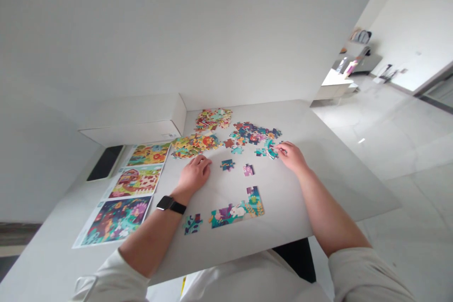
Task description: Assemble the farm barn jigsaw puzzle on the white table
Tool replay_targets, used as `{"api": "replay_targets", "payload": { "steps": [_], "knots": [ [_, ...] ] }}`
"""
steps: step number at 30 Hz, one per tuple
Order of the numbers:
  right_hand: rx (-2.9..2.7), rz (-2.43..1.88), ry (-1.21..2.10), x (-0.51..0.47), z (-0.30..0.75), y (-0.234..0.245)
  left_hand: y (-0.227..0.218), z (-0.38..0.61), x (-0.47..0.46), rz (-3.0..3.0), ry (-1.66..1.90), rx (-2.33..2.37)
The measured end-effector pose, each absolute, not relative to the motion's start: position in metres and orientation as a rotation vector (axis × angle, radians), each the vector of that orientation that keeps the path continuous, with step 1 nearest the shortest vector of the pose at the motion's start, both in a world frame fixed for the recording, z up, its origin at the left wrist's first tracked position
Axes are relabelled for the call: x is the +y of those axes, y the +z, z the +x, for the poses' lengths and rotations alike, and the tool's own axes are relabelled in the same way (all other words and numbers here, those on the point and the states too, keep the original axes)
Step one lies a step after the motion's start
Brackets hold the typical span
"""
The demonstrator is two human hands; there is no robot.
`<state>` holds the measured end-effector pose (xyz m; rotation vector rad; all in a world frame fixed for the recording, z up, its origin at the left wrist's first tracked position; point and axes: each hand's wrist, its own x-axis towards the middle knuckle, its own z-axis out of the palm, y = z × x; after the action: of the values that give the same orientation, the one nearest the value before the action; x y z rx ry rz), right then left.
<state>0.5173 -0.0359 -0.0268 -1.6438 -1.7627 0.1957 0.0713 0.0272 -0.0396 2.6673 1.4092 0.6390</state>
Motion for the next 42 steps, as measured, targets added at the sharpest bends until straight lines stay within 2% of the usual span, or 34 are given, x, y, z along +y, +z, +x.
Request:
{"api": "replay_targets", "payload": {
  "steps": [10,18,29,37,42],
  "knots": [
    [-1.857,-1.621,0.214,-0.037,0.501,-0.037,-0.035,0.076,0.025,2.69,0.607,1.453],
    [-1.963,-1.601,0.319,-0.019,0.479,-0.022,-0.035,0.076,0.024,2.648,0.632,1.445],
    [-2.224,-1.937,0.162,0.064,0.404,0.002,-0.032,0.075,0.023,2.656,0.589,1.472],
    [-2.368,-1.89,0.137,0.058,0.421,-0.006,-0.034,0.072,0.023,2.591,0.67,1.429],
    [-2.273,-1.825,0.097,0.064,0.423,-0.007,-0.013,0.099,0.053,2.489,0.799,1.419]
  ]
}}
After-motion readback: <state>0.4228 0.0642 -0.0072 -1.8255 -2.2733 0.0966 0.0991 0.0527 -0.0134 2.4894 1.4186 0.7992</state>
